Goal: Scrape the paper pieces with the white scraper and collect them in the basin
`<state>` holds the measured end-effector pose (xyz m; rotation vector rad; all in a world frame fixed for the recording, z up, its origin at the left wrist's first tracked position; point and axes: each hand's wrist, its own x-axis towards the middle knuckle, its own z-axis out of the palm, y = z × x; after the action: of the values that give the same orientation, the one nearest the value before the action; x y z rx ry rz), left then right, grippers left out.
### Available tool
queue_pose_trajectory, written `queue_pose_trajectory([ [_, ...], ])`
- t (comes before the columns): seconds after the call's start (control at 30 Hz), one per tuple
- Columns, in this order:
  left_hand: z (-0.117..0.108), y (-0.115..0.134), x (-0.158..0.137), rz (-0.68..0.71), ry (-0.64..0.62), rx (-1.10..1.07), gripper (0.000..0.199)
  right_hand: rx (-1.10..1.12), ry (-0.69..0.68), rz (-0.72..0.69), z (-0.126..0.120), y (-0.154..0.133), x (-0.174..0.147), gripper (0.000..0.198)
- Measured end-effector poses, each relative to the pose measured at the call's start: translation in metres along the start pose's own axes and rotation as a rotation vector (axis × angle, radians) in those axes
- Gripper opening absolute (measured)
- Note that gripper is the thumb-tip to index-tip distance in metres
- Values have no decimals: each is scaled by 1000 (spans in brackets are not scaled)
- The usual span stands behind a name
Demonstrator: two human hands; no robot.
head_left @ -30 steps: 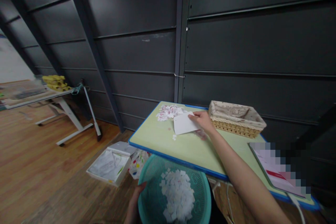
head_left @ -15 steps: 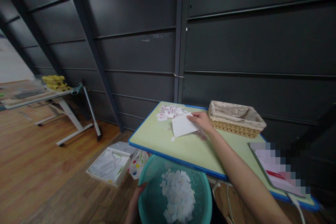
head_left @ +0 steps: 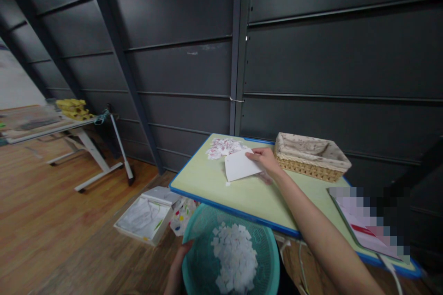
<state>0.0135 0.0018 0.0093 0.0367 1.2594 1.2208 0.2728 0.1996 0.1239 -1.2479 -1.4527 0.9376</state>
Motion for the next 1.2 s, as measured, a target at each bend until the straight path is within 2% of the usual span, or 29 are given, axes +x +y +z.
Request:
queue_pose_trajectory([
  [0.13,-2,-3,1,-7,-79,-6,67,31,-43,-2,5,-3,-5,36],
  [0.27,0,1,-6,-126,-42,-55,66,22,-88,10,5,-4,-7,34],
  [0.4,2,5,-14,-164,-74,-102,67,34,-236,40,4,-3,-8,32],
  [0.53,-1,4,-9,-104,-39,-52,76,80,-406,91,8,-2,-10,31],
  [0.6,-4,1,-3,-78,-69,-37,76,122,-446,108,9,-3,-11,30],
  [0.7,-7,-2,3,-40,-143,-31,71,196,-392,107,6,-6,-11,31],
  [0.8,-7,-1,1,-42,-128,-17,68,191,-328,106,4,-7,-11,31],
  [1.0,-5,1,-2,27,-159,-1,71,134,-433,122,7,1,-9,31],
  [1.2,-11,-4,4,31,-193,26,79,164,-433,112,10,5,-7,34],
])
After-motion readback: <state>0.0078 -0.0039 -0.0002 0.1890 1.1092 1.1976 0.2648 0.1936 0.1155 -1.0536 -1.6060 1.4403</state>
